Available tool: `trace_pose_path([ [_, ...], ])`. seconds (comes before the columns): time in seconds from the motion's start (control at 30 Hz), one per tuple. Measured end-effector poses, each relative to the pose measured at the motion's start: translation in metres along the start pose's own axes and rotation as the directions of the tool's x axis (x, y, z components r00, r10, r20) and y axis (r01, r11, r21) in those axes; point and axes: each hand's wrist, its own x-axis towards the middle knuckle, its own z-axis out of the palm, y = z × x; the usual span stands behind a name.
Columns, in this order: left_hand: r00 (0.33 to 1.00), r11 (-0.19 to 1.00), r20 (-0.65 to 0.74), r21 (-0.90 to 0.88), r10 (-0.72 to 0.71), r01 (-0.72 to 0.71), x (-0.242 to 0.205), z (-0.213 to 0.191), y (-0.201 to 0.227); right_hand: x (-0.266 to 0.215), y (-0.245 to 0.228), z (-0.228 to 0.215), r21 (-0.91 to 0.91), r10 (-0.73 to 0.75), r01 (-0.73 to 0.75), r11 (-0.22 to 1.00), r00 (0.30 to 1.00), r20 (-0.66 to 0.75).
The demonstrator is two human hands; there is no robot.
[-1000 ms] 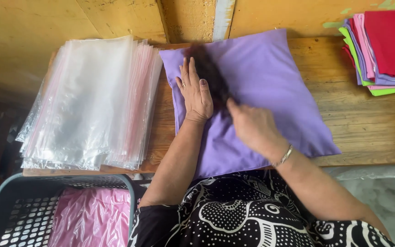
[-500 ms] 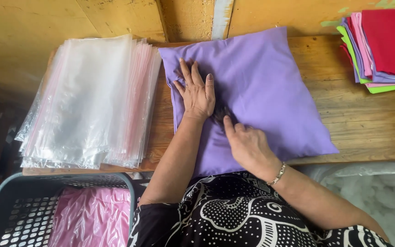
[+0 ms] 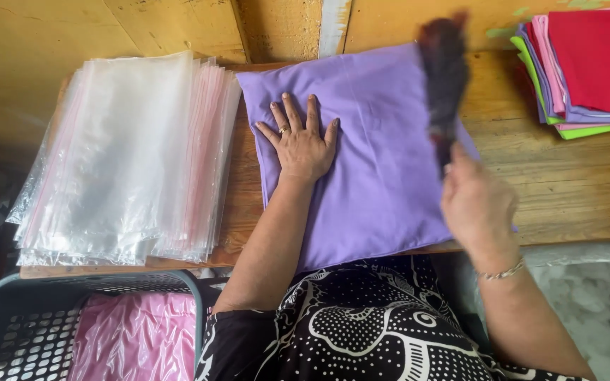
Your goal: The person smooths a purple pillowcase on a wooden table using a small brush, then folds the pillowcase and places it into a clear plastic bag. The person presses the bag to remove air and seals it.
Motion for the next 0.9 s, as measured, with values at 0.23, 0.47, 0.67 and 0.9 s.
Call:
trace_pose_path([
  [0.23,0.996,0.995,-0.038,0.071,0.078,-0.076,0.003,0.012,-0.019,-0.023,-0.035,-0.006,0.016,-0.290,0.294,0.956,0.930,0.227],
  [0.47,0.988,0.996,-0.135,-0.031,0.082,-0.087,-0.002,0.009,-0.009,-0.012,0.112,0.055,-0.009,0.395,-0.434,0.901,0.812,0.429],
  [0.67,0.904,0.971,-0.369,-0.020,0.214,-0.238,-0.017,-0.006,0.006,0.003,0.109,0.048,0.478,0.386,-0.539,0.693,0.838,0.385],
  [0.9,0.894,0.919,0.441,0.314,0.083,-0.240,-0.129,-0.093,0.059,0.013,0.069,0.030,0.626,0.199,-0.543,0.559,0.821,0.534],
])
